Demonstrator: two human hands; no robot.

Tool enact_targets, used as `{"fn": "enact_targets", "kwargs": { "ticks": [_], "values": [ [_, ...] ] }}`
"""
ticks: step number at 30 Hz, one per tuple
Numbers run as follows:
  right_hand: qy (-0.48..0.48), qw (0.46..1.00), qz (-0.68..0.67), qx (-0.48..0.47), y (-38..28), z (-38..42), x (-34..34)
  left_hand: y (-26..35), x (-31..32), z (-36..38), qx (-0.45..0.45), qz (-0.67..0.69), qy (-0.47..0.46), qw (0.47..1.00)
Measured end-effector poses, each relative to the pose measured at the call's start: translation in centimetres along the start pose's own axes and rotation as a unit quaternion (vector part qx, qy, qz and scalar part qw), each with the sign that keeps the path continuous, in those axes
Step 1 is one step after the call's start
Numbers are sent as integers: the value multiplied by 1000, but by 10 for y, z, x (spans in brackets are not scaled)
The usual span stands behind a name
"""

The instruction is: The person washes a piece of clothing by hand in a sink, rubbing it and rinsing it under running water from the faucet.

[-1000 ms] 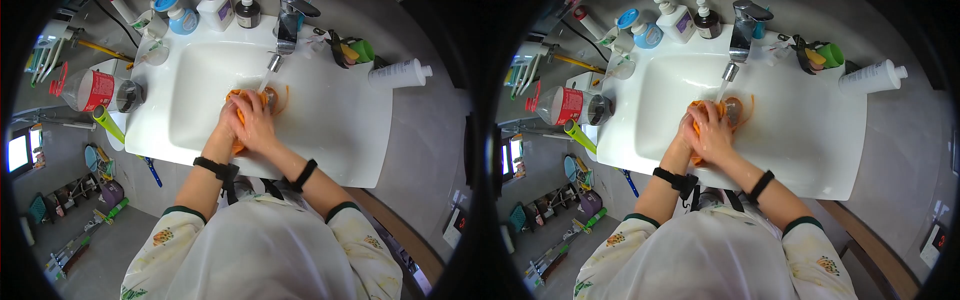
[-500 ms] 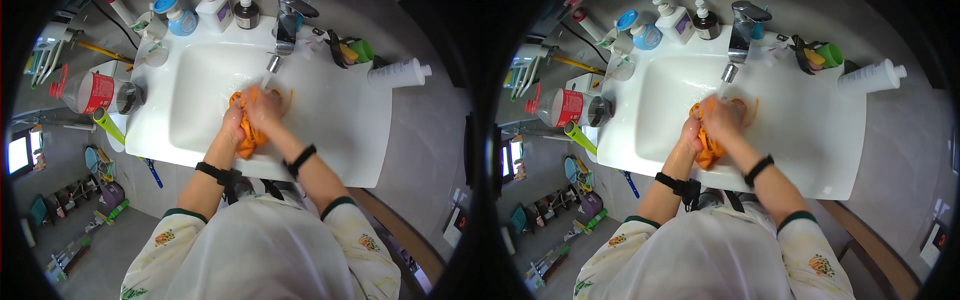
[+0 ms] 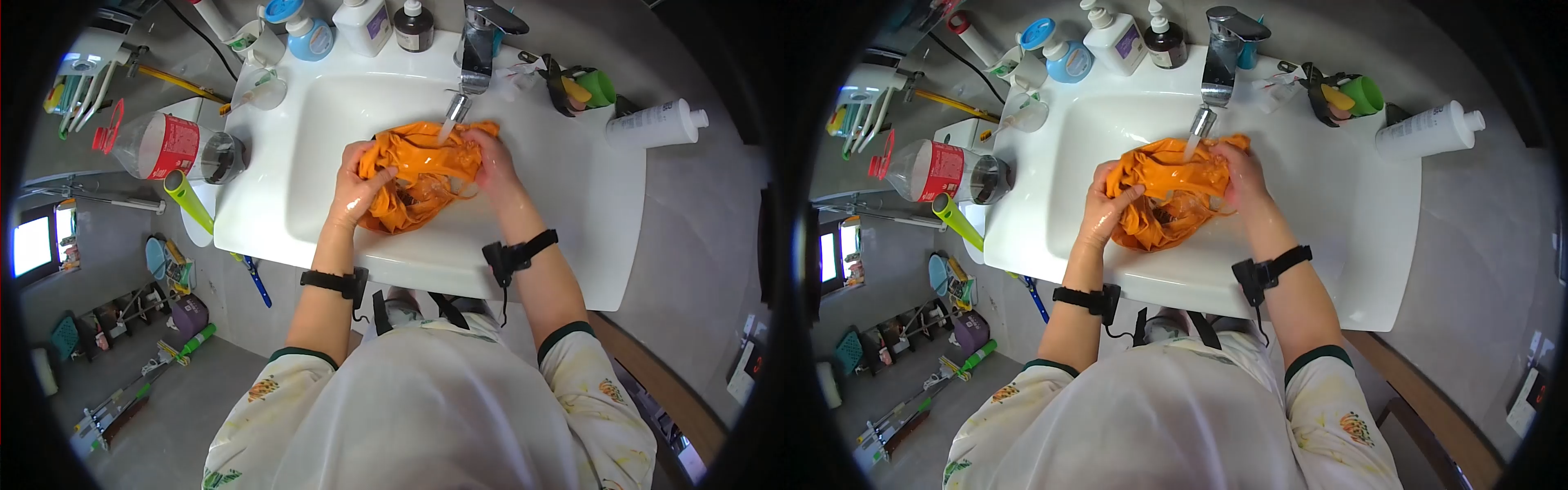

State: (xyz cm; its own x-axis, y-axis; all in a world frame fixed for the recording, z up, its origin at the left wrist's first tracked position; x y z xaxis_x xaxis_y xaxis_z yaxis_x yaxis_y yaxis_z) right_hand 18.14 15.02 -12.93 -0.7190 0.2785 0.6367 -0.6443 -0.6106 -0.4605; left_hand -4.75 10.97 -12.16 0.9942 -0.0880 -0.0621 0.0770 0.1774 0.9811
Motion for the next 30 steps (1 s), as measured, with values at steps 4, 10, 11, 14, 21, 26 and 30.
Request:
{"fn": "enact_targets", "kwargs": {
  "ticks": [4, 10, 11, 14, 21, 26, 30],
  "values": [
    [81, 794, 436, -415, -18, 4, 11, 17, 25, 14, -121, 407, -39, 905],
    [-8, 581, 616, -532, 57, 88, 59, 5, 63, -3, -267, 562, -94, 777],
    [-1, 548, 651, -525, 65, 89, 69, -2, 69, -5, -271, 560, -131, 772],
    [44, 640, 701, -312, 40, 35, 63, -50, 90, -8, -66, 430, -187, 881],
    [123, 852, 458, -221, 50, -39, -19, -5, 90, 9, -273, 545, 27, 792],
    [69, 583, 683, -435, 66, 47, 72, -26, 77, -4, -178, 677, -181, 691],
    [111, 865, 462, -159, 28, -33, 10, -13, 97, 16, -279, 540, 10, 794]
  ]
}}
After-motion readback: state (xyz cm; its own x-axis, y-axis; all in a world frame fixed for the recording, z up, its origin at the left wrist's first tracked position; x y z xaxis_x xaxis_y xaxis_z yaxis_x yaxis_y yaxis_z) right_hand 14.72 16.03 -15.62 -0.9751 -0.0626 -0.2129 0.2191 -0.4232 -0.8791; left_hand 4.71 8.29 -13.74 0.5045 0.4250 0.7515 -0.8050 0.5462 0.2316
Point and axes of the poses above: each hand's wrist, its own z-axis away from the middle knuckle, its own x-axis out of the palm, y = z × x, the point moved 3 cm from there along -z, towards the middle knuckle, and after that the axes turned 3 degrees about -y, right-handed, at the moved point
